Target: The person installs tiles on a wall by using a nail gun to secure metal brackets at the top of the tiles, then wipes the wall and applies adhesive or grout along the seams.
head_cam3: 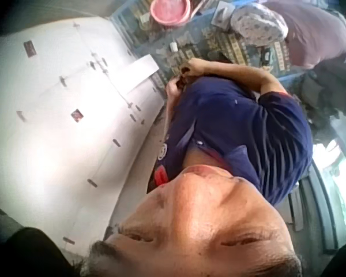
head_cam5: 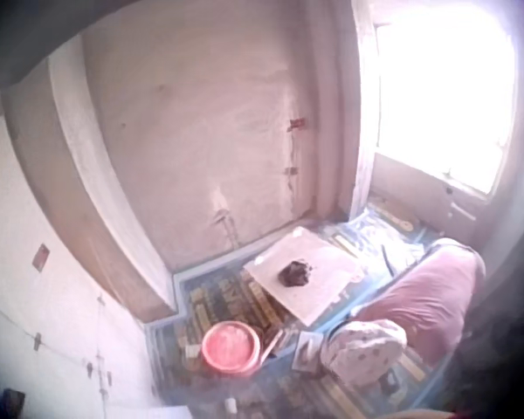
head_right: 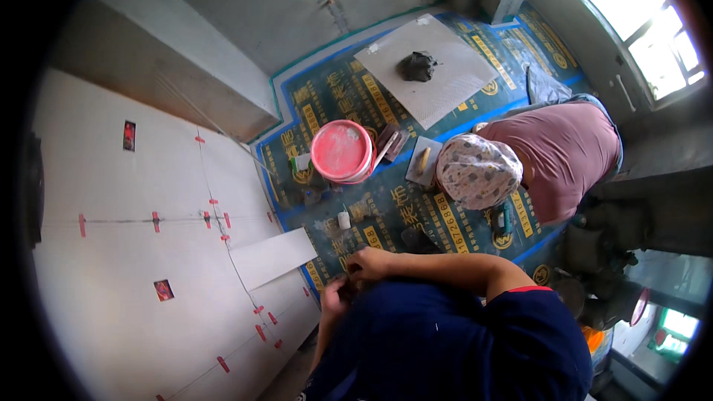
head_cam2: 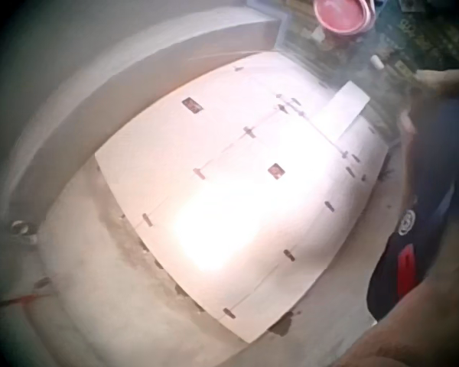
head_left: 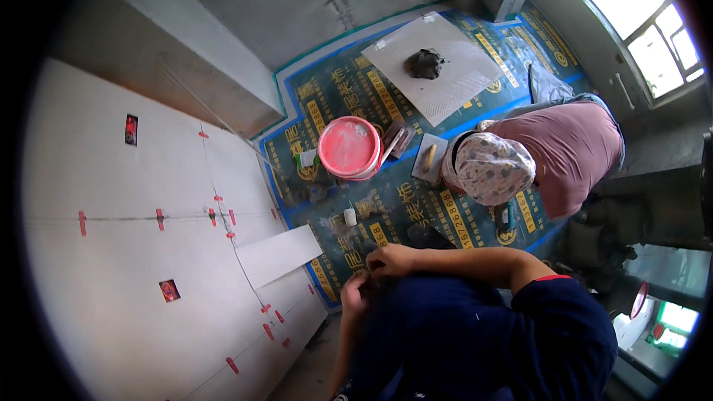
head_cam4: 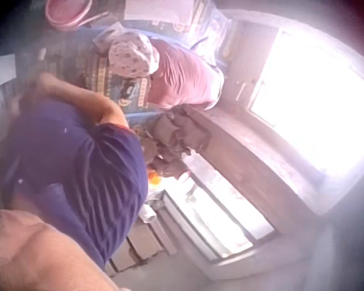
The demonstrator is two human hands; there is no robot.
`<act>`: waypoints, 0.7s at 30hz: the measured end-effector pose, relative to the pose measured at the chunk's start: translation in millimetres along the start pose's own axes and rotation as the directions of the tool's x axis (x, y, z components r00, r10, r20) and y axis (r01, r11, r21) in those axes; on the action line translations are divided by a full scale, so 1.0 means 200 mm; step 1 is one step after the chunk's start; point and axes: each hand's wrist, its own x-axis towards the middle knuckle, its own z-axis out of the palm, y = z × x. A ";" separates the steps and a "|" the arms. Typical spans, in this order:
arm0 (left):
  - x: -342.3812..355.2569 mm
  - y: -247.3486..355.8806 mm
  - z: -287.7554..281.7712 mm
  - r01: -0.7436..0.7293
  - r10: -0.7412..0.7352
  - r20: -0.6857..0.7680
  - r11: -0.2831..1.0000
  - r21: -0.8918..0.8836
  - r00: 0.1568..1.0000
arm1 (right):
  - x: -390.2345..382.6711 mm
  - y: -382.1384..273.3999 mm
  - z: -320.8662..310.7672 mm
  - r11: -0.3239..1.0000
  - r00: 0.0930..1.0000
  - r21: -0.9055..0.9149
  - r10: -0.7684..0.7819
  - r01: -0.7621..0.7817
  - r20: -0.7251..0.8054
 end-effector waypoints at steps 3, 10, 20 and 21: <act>0.02 0.09 -0.07 -0.316 0.376 0.042 0.707 0.633 0.926 | 0.13 -0.04 0.03 0.993 0.994 -0.104 -0.070 0.062 -0.080; 0.08 0.20 -0.45 -0.195 0.262 -0.320 0.954 0.228 0.910 | 0.32 -0.03 0.11 0.948 0.928 -0.184 0.194 -0.261 -0.319; -0.10 -0.47 -1.46 0.201 -0.266 -0.698 0.964 -0.176 0.665 | 0.10 0.27 0.04 0.834 0.769 -0.068 0.471 -0.548 -0.432; -0.11 -0.48 -1.39 0.205 -0.211 -0.713 0.974 -0.096 0.669 | 0.01 0.43 0.02 0.784 0.752 -0.108 0.534 -0.612 -0.388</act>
